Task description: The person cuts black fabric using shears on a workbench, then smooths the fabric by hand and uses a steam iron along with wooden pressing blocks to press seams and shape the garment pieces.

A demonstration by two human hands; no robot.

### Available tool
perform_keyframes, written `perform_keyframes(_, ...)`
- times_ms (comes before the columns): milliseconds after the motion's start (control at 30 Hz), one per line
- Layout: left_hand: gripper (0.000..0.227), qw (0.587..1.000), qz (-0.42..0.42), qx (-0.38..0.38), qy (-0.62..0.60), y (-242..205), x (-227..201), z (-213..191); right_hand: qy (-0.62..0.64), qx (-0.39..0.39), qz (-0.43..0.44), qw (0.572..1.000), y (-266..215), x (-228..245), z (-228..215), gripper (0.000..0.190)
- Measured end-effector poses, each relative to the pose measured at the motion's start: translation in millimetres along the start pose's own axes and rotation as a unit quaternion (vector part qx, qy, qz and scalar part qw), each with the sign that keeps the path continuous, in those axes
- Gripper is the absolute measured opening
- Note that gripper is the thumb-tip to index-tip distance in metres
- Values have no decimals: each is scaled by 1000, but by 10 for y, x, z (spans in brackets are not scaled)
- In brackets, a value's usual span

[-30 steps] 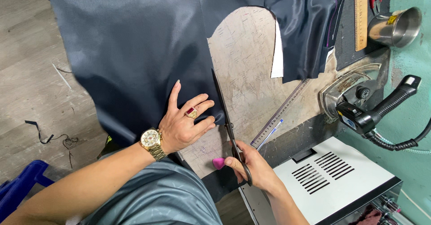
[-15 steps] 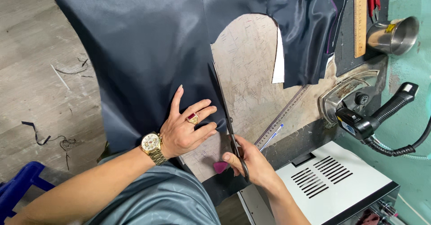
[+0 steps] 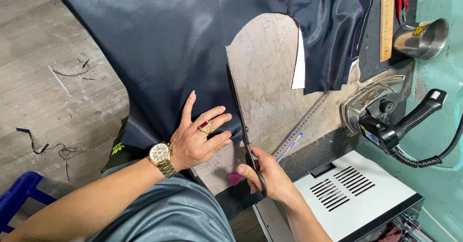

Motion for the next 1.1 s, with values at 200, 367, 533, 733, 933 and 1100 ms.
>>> perform_keyframes(200, 11, 1000, -5, -24, -9, 36, -15, -68, 3, 1, 2, 1000, -14, 235, -4, 59)
perform_keyframes(367, 11, 1000, -8, -23, -18, 13, 0, -76, -17, -17, 17, 1000, 55, 257, 30, 65)
perform_keyframes(533, 10, 999, -7, -42, -20, 30, -4, -108, -15, -40, 47, 998, 75, 234, 57, 72)
perform_keyframes(733, 13, 999, -10, -38, -31, 7, 8, -103, 7, -43, 48, 998, 70, 251, 98, 67)
perform_keyframes(933, 15, 998, -10, -43, -37, 35, 8, -135, 3, -41, 26, 999, 62, 291, 130, 65)
perform_keyframes(1100, 17, 997, -13, -56, -48, 25, 18, -146, -9, -16, 6, 1000, 25, 388, 147, 57)
Point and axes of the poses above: each hand's wrist, its own y-axis towards the middle knuckle, its own z-axis out of the palm, x = y × z, the point moved 6 cm from there along y, towards the middle knuckle, and after that the axes turned 2 degrees about -y, right-handed, at the moved point
